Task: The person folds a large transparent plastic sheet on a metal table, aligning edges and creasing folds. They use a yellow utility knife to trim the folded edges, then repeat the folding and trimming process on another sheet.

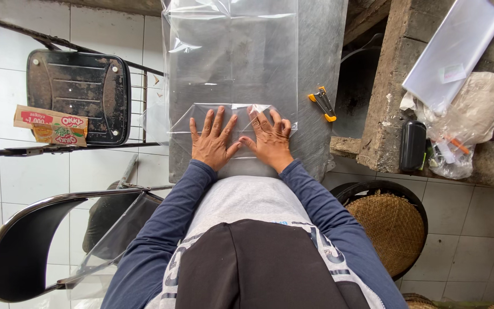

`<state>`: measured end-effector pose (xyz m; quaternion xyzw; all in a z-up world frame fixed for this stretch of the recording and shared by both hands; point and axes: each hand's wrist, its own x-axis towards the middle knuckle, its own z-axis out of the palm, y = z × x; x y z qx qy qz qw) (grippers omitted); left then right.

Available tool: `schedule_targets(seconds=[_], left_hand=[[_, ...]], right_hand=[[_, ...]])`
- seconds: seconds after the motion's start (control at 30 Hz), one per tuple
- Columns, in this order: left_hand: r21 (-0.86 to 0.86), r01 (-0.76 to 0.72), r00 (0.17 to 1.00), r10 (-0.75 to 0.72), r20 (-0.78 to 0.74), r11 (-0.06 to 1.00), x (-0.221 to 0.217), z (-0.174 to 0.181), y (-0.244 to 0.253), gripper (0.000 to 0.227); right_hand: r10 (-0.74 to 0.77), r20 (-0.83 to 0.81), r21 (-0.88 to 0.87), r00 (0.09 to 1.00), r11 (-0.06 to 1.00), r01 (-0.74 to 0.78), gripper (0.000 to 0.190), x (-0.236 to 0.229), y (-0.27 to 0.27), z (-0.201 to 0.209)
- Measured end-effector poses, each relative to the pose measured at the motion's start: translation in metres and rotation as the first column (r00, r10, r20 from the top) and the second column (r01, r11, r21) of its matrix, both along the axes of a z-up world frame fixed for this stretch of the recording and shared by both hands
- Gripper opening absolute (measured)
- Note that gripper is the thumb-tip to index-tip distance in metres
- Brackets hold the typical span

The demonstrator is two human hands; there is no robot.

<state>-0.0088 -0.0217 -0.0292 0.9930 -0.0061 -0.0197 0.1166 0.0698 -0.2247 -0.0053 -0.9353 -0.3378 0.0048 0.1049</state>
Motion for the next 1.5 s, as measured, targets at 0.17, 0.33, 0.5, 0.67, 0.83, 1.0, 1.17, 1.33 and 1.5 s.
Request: schedule_targets(seconds=[0.17,0.33,0.5,0.67,0.83,1.0,1.17,1.33,1.5], left_hand=[[-0.127,-0.088,0.983,0.065,-0.174,0.988,0.007,0.0,0.002,0.095],[-0.11,-0.071,0.997,0.069,-0.018,0.991,0.01,0.003,-0.001,0.098],[-0.013,-0.055,0.965,0.056,0.257,0.998,0.011,0.018,0.011,0.101],[-0.112,-0.355,0.926,0.333,-0.176,0.928,0.026,0.016,0.048,0.09],[-0.243,-0.493,0.833,0.534,0.145,0.835,0.079,-0.002,0.121,0.075],[-0.721,-0.314,0.828,0.55,0.11,0.618,0.192,-0.011,0.201,0.059],[-0.68,-0.446,0.842,0.531,-0.098,0.582,0.266,-0.01,0.225,0.05],[-0.851,-0.443,0.795,0.563,-0.226,0.284,0.3,-0.008,0.23,0.023],[-0.79,-0.558,0.743,0.578,-0.338,0.255,0.307,0.005,0.238,0.029]], right_hand=[[-0.267,-0.13,0.119,0.955,0.952,0.282,0.081,0.004,-0.004,-0.011],[-0.036,0.115,0.037,0.993,0.999,0.032,0.074,0.011,-0.004,-0.011],[-0.015,-0.065,-0.079,0.998,0.997,0.01,0.075,0.006,0.008,-0.002],[-0.001,-0.057,-0.079,0.998,0.997,-0.004,0.077,0.008,0.007,-0.002],[0.01,-0.025,-0.06,1.0,0.998,-0.011,0.077,0.011,0.009,-0.006],[0.02,-0.012,-0.021,1.0,1.0,-0.02,0.075,0.007,0.005,-0.008],[0.016,-0.024,-0.003,1.0,1.0,-0.016,0.075,0.008,0.006,-0.004],[0.007,-0.053,-0.016,0.999,1.0,-0.008,0.077,0.01,0.007,-0.002],[0.011,-0.025,0.002,1.0,1.0,-0.011,0.077,0.009,0.008,-0.003]])
